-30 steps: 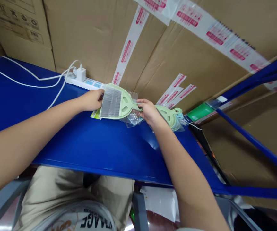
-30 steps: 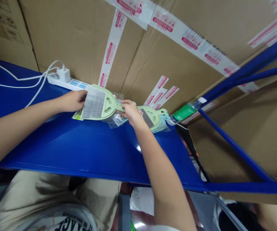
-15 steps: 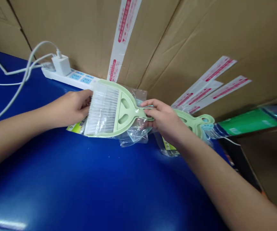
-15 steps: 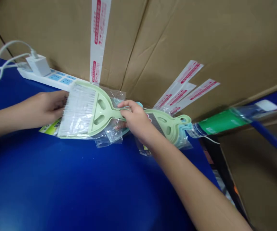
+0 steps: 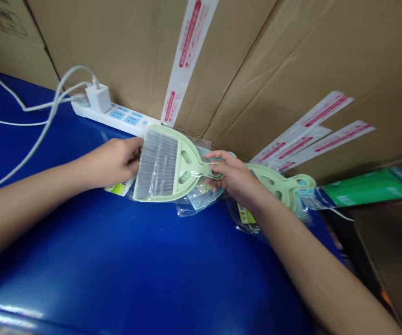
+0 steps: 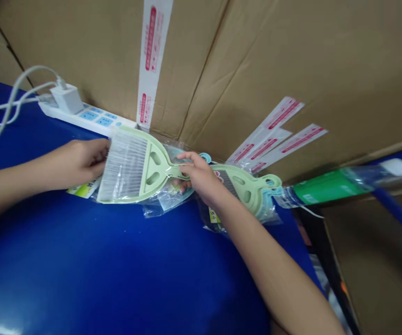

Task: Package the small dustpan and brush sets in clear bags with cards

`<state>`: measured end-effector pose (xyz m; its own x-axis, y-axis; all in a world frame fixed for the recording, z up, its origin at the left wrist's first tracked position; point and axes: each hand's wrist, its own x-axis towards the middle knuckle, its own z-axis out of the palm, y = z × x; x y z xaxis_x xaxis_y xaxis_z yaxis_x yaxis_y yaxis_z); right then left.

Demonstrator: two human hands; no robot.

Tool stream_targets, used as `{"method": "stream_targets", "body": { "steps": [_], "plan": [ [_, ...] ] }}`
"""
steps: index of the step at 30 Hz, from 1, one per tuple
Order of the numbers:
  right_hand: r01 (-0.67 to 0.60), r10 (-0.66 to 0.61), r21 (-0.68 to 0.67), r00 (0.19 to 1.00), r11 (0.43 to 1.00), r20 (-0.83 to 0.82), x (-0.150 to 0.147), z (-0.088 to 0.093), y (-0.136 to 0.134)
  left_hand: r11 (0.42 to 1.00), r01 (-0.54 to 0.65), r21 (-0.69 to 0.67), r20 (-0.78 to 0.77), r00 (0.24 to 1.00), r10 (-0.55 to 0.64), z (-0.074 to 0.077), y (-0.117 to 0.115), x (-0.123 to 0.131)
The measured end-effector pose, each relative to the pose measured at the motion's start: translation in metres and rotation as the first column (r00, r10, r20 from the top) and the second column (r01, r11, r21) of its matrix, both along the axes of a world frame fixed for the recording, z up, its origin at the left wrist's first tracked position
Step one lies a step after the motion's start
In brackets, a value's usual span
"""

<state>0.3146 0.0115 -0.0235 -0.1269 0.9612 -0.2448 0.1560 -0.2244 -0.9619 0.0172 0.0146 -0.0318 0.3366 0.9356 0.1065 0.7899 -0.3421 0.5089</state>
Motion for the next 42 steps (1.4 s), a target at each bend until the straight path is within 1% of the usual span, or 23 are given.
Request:
{"method": "stream_targets", "body": {
  "steps": [2, 5, 7, 10, 13, 15, 17, 21, 26, 29, 31, 33, 35, 37, 39, 40, 42],
  "plan": [
    [0.047, -0.047, 0.024, 0.999, 0.999, 0.002, -0.002, 0.001, -0.005, 0.999, -0.012, -0.035, -0.079, 0.997, 0.009, 0.007, -0.004, 0.005],
    [0.127, -0.127, 0.035, 0.992, 0.991, -0.011, -0.010, 0.004, -0.017, 0.997, -0.065, -0.035, -0.153, 0.986, 0.059, 0.017, -0.010, 0.009],
    [0.203, -0.203, 0.019, 0.979, 0.979, -0.022, -0.016, 0.006, -0.027, 0.997, -0.035, -0.068, -0.171, 0.985, 0.023, 0.019, -0.010, 0.008],
    [0.301, -0.301, -0.010, 0.952, 0.954, -0.054, -0.024, 0.009, -0.044, 0.991, 0.069, -0.116, -0.134, 0.987, -0.084, 0.018, -0.003, 0.002],
    [0.337, -0.337, -0.017, 0.933, 0.941, -0.125, -0.028, 0.011, -0.056, 0.983, 0.096, -0.156, -0.073, 0.991, -0.109, 0.015, 0.009, -0.004],
    [0.347, -0.347, -0.023, 0.927, 0.938, -0.146, -0.029, 0.011, -0.060, 0.977, 0.105, -0.186, -0.045, 0.992, -0.115, 0.013, 0.015, -0.007],
    [0.361, -0.364, -0.045, 0.922, 0.931, -0.131, -0.028, 0.011, -0.061, 0.972, 0.117, -0.202, -0.018, 0.992, -0.123, 0.011, 0.017, -0.009],
    [0.390, -0.396, -0.079, 0.914, 0.918, -0.086, -0.023, 0.011, -0.059, 0.972, 0.108, -0.209, -0.040, 0.992, -0.118, 0.009, 0.016, -0.013],
    [0.413, -0.412, -0.049, 0.911, 0.909, 0.028, -0.023, 0.015, -0.061, 0.979, 0.105, -0.173, -0.019, 0.994, -0.110, 0.008, 0.016, -0.013],
    [0.406, -0.404, 0.002, 0.909, 0.914, 0.102, -0.023, 0.016, -0.063, 0.979, 0.095, -0.179, 0.034, 0.995, -0.091, 0.007, 0.016, -0.013],
    [0.378, -0.381, 0.046, 0.911, 0.925, 0.158, -0.019, 0.016, -0.064, 0.979, 0.092, -0.185, 0.077, 0.994, -0.078, 0.006, 0.017, -0.013],
    [0.322, -0.337, 0.101, 0.918, 0.941, 0.210, -0.013, 0.016, -0.065, 0.975, 0.100, -0.199, 0.135, 0.988, -0.074, 0.005, 0.018, -0.015],
    [0.238, -0.271, 0.151, 0.927, 0.959, 0.259, -0.006, 0.014, -0.066, 0.966, 0.117, -0.229, 0.232, 0.971, -0.063, 0.003, 0.021, -0.017],
    [0.181, -0.230, 0.178, 0.921, 0.967, 0.314, 0.000, 0.013, -0.066, 0.952, 0.134, -0.276, 0.297, 0.954, -0.048, 0.001, 0.024, -0.018],
    [0.164, -0.230, 0.199, 0.898, 0.966, 0.375, 0.003, 0.011, -0.065, 0.946, 0.122, -0.300, 0.283, 0.959, -0.034, 0.000, 0.026, -0.017],
    [0.163, -0.242, 0.220, 0.880, 0.962, 0.408, 0.005, 0.010, -0.064, 0.950, 0.116, -0.291, 0.269, 0.962, -0.035, -0.001, 0.026, -0.016],
    [0.156, -0.292, 0.304, 0.831, 0.940, 0.473, 0.008, 0.009, -0.063, 0.966, 0.101, -0.237, 0.236, 0.971, -0.043, -0.001, 0.024, -0.014]
  ]
}}
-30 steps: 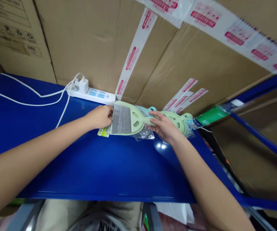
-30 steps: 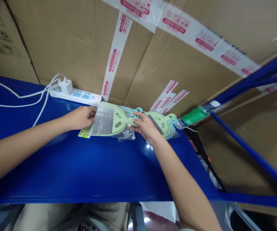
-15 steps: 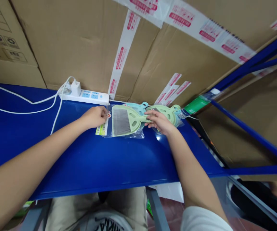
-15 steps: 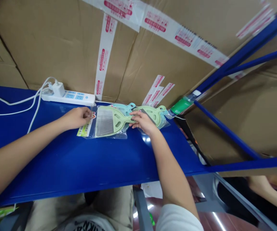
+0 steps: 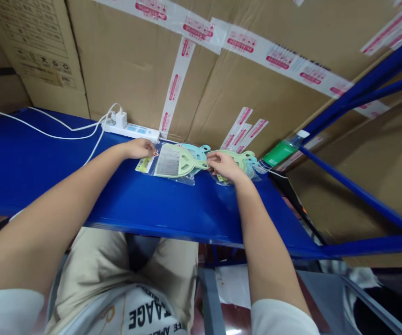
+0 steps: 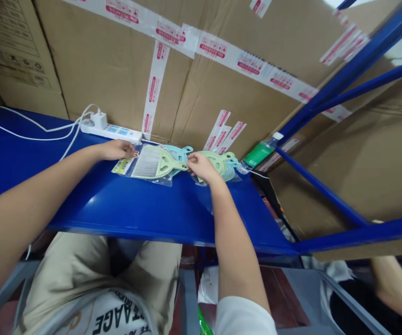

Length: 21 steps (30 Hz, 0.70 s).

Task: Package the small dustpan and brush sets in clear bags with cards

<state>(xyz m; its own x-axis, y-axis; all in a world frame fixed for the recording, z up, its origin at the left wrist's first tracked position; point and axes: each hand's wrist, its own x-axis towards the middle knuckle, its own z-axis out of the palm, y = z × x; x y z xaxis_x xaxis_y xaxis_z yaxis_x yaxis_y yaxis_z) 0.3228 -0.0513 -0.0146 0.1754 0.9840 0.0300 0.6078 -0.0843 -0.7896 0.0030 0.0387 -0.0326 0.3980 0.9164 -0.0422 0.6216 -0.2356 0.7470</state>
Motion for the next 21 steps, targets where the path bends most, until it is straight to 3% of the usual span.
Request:
{"method": "stream_targets", "body": {
  "steps": [5, 11, 14, 19, 21],
  "plan": [
    [0.018, -0.062, 0.260, 0.984, 0.965, 0.164, 0.005, 0.004, 0.000, 0.994, 0.014, 0.112, -0.020, 1.000, -0.012, -0.001, -0.009, -0.004],
    [0.043, -0.086, 0.209, 0.976, 0.977, 0.201, -0.002, 0.007, -0.007, 0.990, 0.028, 0.137, 0.011, 1.000, -0.030, -0.006, -0.011, -0.010],
    [0.051, -0.109, 0.252, 0.968, 0.966, 0.225, -0.006, 0.009, -0.010, 0.989, 0.023, 0.145, -0.028, 0.999, -0.019, -0.005, -0.011, -0.009],
    [0.090, -0.142, 0.287, 0.975, 0.954, 0.169, -0.004, 0.035, -0.020, 0.987, 0.042, 0.152, -0.067, 0.997, -0.032, -0.001, -0.015, -0.007],
    [0.036, -0.061, 0.234, 0.993, 0.972, 0.101, -0.009, 0.046, -0.041, 0.987, 0.045, 0.156, -0.070, 0.997, -0.035, -0.001, -0.016, -0.007]
  ]
}}
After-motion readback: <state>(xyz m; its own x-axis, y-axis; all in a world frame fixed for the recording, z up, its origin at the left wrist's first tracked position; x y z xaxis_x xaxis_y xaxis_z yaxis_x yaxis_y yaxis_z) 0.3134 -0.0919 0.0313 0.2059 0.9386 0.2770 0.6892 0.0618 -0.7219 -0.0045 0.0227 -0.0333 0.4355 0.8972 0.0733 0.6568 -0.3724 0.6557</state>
